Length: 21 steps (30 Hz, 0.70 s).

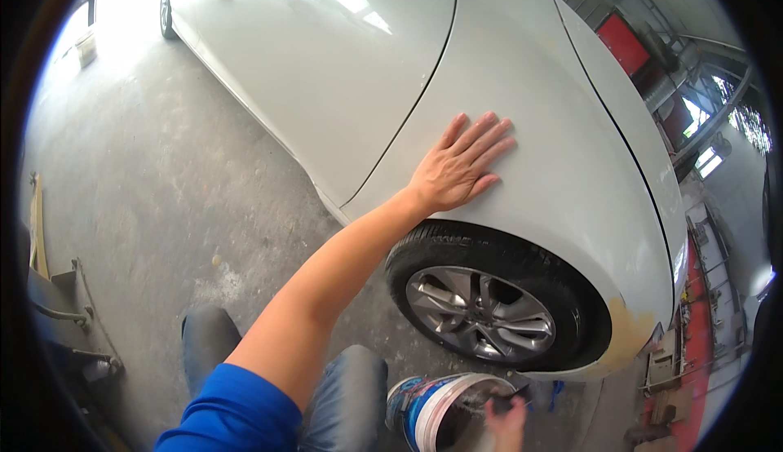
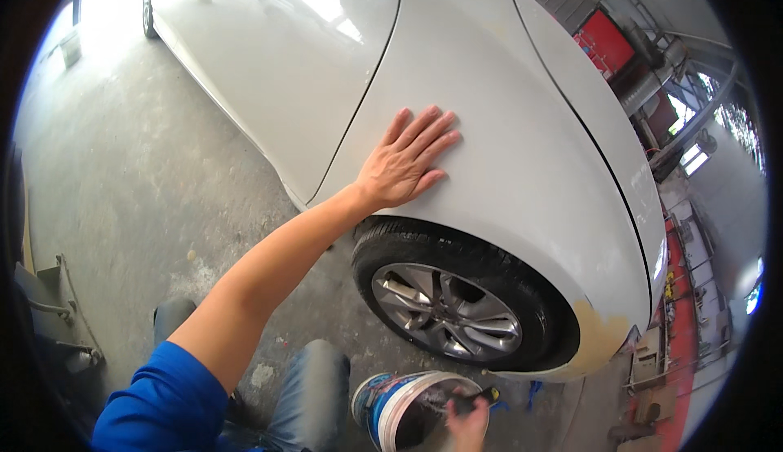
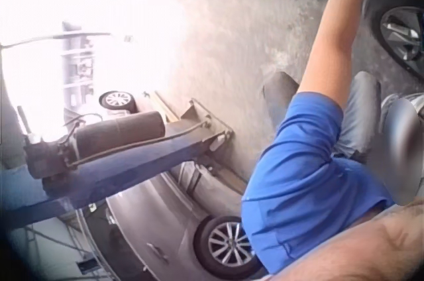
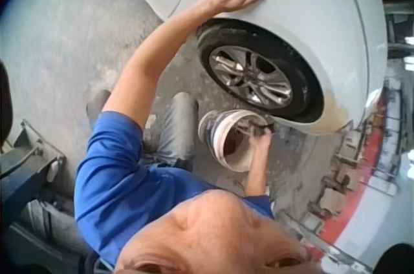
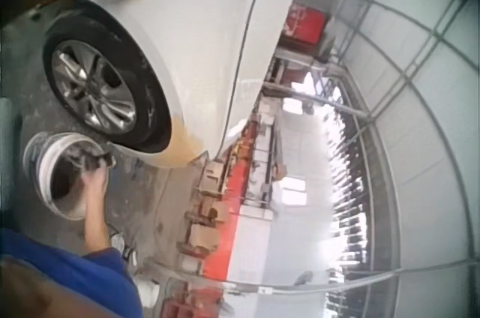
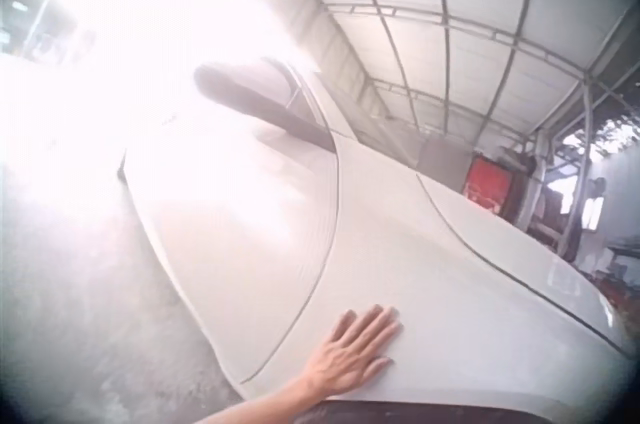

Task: The person kneels beside a white car and uses a sanding block to sand the front wheel arch and adjacent fender area. They repeatedly rub the surface with the block, occasionally pausing to feel the panel with their hand.

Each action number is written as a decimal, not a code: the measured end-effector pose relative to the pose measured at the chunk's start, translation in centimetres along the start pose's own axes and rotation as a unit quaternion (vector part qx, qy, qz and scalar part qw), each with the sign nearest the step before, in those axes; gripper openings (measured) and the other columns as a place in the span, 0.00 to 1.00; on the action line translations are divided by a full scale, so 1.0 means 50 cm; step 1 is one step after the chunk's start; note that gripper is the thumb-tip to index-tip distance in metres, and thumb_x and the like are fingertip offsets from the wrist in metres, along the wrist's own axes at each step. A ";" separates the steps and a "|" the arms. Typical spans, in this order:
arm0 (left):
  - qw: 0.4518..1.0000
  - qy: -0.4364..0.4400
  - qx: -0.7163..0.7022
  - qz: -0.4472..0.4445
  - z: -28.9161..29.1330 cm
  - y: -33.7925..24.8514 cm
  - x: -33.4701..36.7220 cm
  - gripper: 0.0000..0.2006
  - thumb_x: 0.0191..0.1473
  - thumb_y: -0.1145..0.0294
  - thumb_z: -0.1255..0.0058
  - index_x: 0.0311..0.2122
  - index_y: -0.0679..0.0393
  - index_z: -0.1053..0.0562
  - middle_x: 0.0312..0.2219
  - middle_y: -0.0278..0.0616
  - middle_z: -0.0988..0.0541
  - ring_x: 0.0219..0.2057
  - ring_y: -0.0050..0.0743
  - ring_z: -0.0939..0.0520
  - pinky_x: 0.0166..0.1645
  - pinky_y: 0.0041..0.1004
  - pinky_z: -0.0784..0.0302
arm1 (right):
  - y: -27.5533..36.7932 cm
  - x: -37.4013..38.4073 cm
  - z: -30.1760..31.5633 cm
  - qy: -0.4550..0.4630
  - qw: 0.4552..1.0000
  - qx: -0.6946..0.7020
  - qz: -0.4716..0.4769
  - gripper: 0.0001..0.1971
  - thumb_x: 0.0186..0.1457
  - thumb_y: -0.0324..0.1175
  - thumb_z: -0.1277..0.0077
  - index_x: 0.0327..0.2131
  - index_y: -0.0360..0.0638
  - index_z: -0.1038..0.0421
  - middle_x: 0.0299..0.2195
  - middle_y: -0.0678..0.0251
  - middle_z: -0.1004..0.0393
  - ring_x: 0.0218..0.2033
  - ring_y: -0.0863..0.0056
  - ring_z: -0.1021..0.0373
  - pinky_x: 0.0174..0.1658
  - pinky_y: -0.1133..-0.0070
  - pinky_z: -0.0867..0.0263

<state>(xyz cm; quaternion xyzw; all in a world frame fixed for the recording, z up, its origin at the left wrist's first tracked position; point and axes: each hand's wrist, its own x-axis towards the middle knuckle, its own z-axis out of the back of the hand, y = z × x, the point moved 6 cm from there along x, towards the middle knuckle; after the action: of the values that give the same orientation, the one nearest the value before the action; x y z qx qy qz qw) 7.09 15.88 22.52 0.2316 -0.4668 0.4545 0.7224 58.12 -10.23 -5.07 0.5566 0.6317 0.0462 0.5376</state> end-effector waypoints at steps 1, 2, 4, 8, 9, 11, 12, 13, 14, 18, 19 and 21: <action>1.000 -0.002 -0.014 0.004 -0.002 -0.006 0.005 0.32 0.67 0.45 0.66 0.72 0.45 0.46 0.73 0.35 0.50 0.74 0.38 0.56 0.76 0.47 0.72 | 0.073 -0.020 -0.079 0.019 0.999 0.021 0.018 0.18 0.55 0.41 0.49 0.50 0.54 0.28 0.47 0.66 0.22 0.52 0.63 0.26 0.45 0.58 0.25; 1.000 -0.005 -0.010 0.010 -0.007 -0.007 0.001 0.32 0.67 0.44 0.65 0.72 0.45 0.45 0.73 0.36 0.51 0.74 0.38 0.56 0.76 0.47 0.71 | 0.131 -0.080 -0.232 0.069 0.994 0.067 0.052 0.21 0.56 0.40 0.48 0.53 0.51 0.31 0.50 0.65 0.24 0.53 0.62 0.28 0.48 0.57 0.26; 1.000 -0.015 0.004 0.022 -0.008 -0.014 -0.007 0.32 0.67 0.44 0.64 0.71 0.45 0.45 0.73 0.37 0.51 0.74 0.39 0.56 0.75 0.48 0.71 | 0.242 -0.171 -0.485 0.112 0.984 0.013 0.140 0.19 0.61 0.39 0.51 0.53 0.44 0.32 0.52 0.60 0.25 0.53 0.59 0.29 0.53 0.54 0.28; 0.997 -0.018 -0.025 0.076 -0.008 0.012 -0.068 0.33 0.66 0.44 0.60 0.71 0.46 0.44 0.73 0.46 0.53 0.74 0.46 0.58 0.75 0.49 0.68 | 0.293 -0.289 -0.783 0.294 0.925 -0.109 0.215 0.21 0.69 0.43 0.63 0.58 0.43 0.34 0.55 0.59 0.27 0.58 0.58 0.31 0.58 0.47 0.37; 0.994 -0.023 -0.041 0.099 -0.004 0.021 -0.085 0.33 0.65 0.45 0.59 0.71 0.46 0.44 0.72 0.49 0.54 0.74 0.48 0.58 0.75 0.49 0.67 | 0.289 -0.286 -0.799 0.292 0.923 -0.137 0.212 0.20 0.69 0.43 0.62 0.57 0.43 0.34 0.54 0.60 0.26 0.57 0.60 0.31 0.58 0.50 0.36; 0.989 -0.036 -0.044 0.137 -0.007 0.035 -0.129 0.36 0.65 0.47 0.56 0.71 0.54 0.46 0.71 0.61 0.58 0.73 0.57 0.59 0.75 0.50 0.65 | 0.292 -0.261 -0.800 0.269 0.918 -0.186 0.225 0.20 0.69 0.42 0.61 0.56 0.42 0.33 0.53 0.61 0.25 0.56 0.62 0.30 0.58 0.55 0.35; 0.981 -0.047 -0.063 0.176 -0.019 0.045 -0.163 0.36 0.65 0.48 0.55 0.71 0.57 0.47 0.71 0.63 0.58 0.73 0.58 0.59 0.75 0.49 0.64 | 0.300 -0.234 -0.792 0.249 0.915 -0.206 0.241 0.20 0.69 0.42 0.60 0.56 0.41 0.32 0.52 0.61 0.25 0.55 0.62 0.30 0.59 0.57 0.36; 0.973 -0.055 -0.079 0.212 -0.030 0.059 -0.205 0.37 0.65 0.49 0.54 0.71 0.60 0.49 0.71 0.65 0.59 0.73 0.59 0.60 0.75 0.48 0.63 | 0.297 -0.212 -0.788 0.232 0.912 -0.222 0.254 0.20 0.69 0.42 0.59 0.55 0.40 0.31 0.52 0.62 0.24 0.55 0.63 0.29 0.61 0.58 0.36; 0.962 -0.062 -0.094 0.248 -0.039 0.072 -0.250 0.38 0.65 0.50 0.54 0.70 0.64 0.50 0.71 0.67 0.59 0.73 0.60 0.60 0.75 0.48 0.62 | 0.288 -0.197 -0.794 0.237 0.906 -0.241 0.257 0.17 0.67 0.37 0.53 0.54 0.38 0.30 0.49 0.63 0.23 0.51 0.67 0.27 0.58 0.66 0.32; 0.943 0.094 -0.131 0.292 -0.083 0.096 -0.409 0.40 0.65 0.54 0.53 0.70 0.70 0.54 0.70 0.70 0.60 0.72 0.63 0.57 0.74 0.44 0.56 | 0.199 -0.253 -0.875 0.228 0.790 -0.389 0.416 0.14 0.59 0.23 0.44 0.48 0.34 0.26 0.46 0.65 0.22 0.46 0.74 0.25 0.52 0.74 0.30; 0.930 0.107 -0.160 0.313 -0.093 0.105 -0.441 0.39 0.65 0.55 0.53 0.70 0.70 0.54 0.70 0.71 0.59 0.72 0.64 0.55 0.74 0.43 0.54 | 0.185 -0.268 -0.905 0.224 0.724 -0.434 0.487 0.13 0.60 0.22 0.45 0.48 0.34 0.26 0.47 0.64 0.22 0.47 0.74 0.25 0.52 0.74 0.30; 0.905 0.129 -0.202 0.350 -0.103 0.125 -0.506 0.38 0.66 0.56 0.53 0.70 0.67 0.54 0.69 0.70 0.56 0.71 0.65 0.51 0.73 0.43 0.50 | 0.125 -0.312 -0.991 0.228 0.525 -0.526 0.629 0.14 0.60 0.20 0.47 0.49 0.35 0.24 0.51 0.61 0.23 0.50 0.69 0.25 0.54 0.72 0.30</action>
<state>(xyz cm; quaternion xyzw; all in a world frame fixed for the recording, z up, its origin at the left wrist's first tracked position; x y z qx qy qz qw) 0.22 11.63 -2.79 -0.1586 -0.5025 0.6001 0.6018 22.94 7.14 29.54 0.3961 0.0799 0.8216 0.4021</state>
